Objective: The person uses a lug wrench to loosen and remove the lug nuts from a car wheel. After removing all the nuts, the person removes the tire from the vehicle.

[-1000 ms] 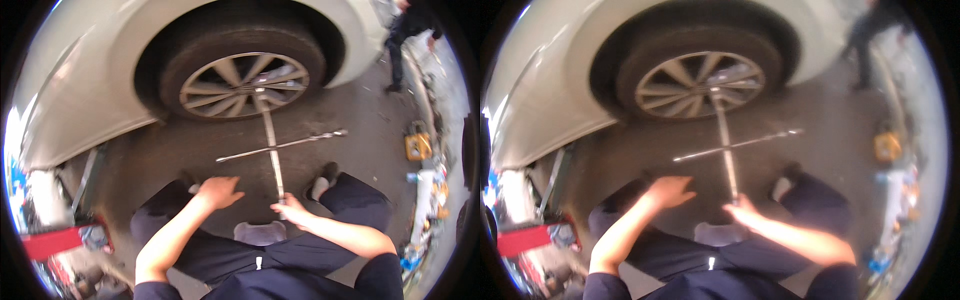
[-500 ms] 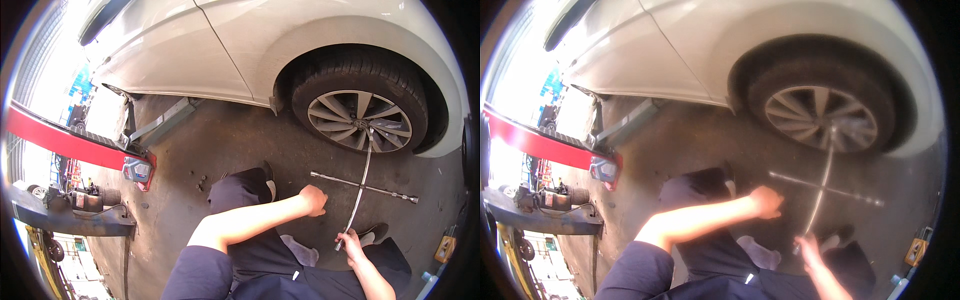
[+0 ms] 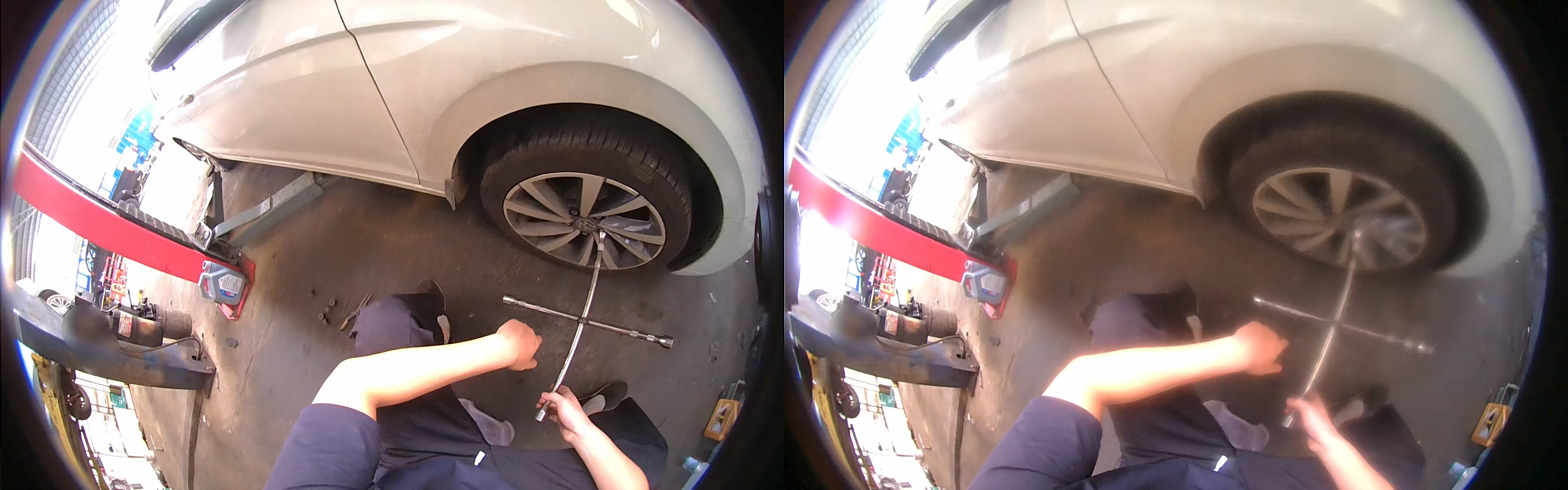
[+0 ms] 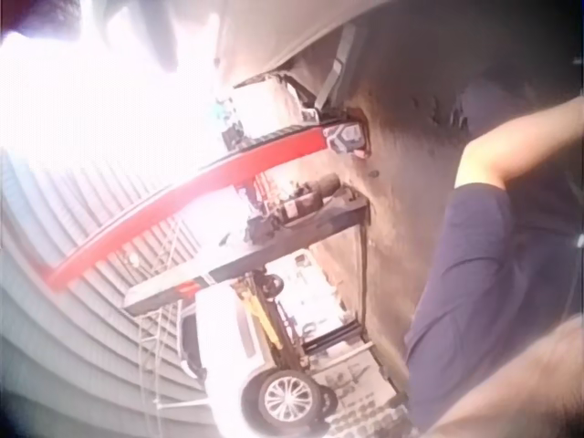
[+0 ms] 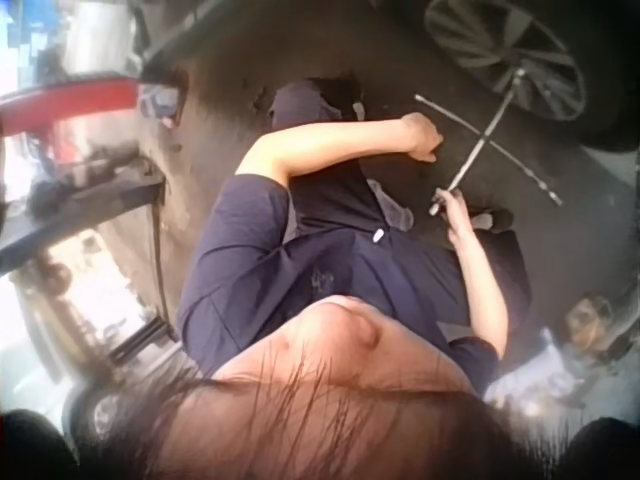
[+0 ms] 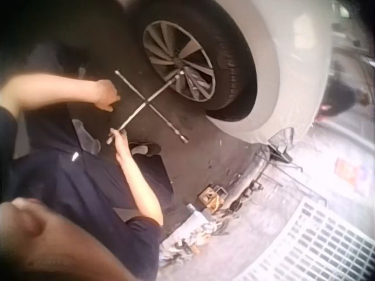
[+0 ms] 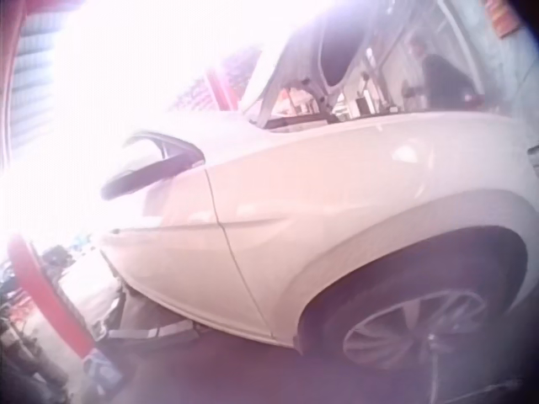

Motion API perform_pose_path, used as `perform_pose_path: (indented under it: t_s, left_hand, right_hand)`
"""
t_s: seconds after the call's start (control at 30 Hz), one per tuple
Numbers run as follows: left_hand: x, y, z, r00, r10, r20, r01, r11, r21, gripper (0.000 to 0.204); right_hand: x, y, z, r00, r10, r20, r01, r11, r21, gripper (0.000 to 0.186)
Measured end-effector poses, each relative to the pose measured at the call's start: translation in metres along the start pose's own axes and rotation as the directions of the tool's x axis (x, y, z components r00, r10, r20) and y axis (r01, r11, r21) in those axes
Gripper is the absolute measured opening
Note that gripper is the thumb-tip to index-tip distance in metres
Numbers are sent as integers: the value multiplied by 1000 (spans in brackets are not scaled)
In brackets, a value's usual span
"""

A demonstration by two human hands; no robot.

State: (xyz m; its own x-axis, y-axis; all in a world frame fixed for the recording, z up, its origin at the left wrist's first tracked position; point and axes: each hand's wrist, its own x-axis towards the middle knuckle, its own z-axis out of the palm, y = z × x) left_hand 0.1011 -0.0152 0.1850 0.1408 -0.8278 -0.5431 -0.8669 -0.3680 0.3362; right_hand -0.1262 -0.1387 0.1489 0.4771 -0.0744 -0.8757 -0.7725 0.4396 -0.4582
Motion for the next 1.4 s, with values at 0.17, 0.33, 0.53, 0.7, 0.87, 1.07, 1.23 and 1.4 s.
perform_pose_path:
  t_s: [0.17, 0.33, 0.53, 0.7, 0.87, 1.07, 1.23, 1.4]
  left_hand:
    - [6, 3, 5, 999, 20, -35, -19, 999, 28, 50]
    - [6, 13, 1, 998, 54, -11, -54, 997, -46, 52]
    - [9, -12, 23, 996, 7, -88, -7, 1000, -2, 52]
    - [-1, -5, -6, 1000, 15, -18, -14, 1000, 5, 60]
    - [-7, 1, -17, 988, 153, -21, -155, 984, -91, 63]
    - [-5, -9, -13, 989, 139, -41, -137, 989, 53, 66]
    - [-9, -1, -25, 992, 126, 14, -126, 991, 41, 68]
    - [-11, -4, -24, 989, 50, 138, -47, 999, -28, 70]
  right_hand:
    - [-14, -8, -16, 1000, -20, 18, 24, 981, -193, 45]
    - [-28, -24, -2, 996, 79, 32, -73, 983, -166, 42]
    - [-8, -10, 15, 999, 2, 39, 8, 964, -267, 48]
    - [-4, -13, 5, 999, 30, 18, -22, 933, -360, 58]
    - [-3, -17, -4, 998, 59, -38, -70, 904, -421, 85]
    - [9, -5, -5, 992, 118, -40, -124, 884, -451, 94]
    - [1, -15, -3, 993, 117, -9, -107, 878, -466, 95]
    - [-7, -17, 3, 998, 56, -4, -52, 884, -464, 93]
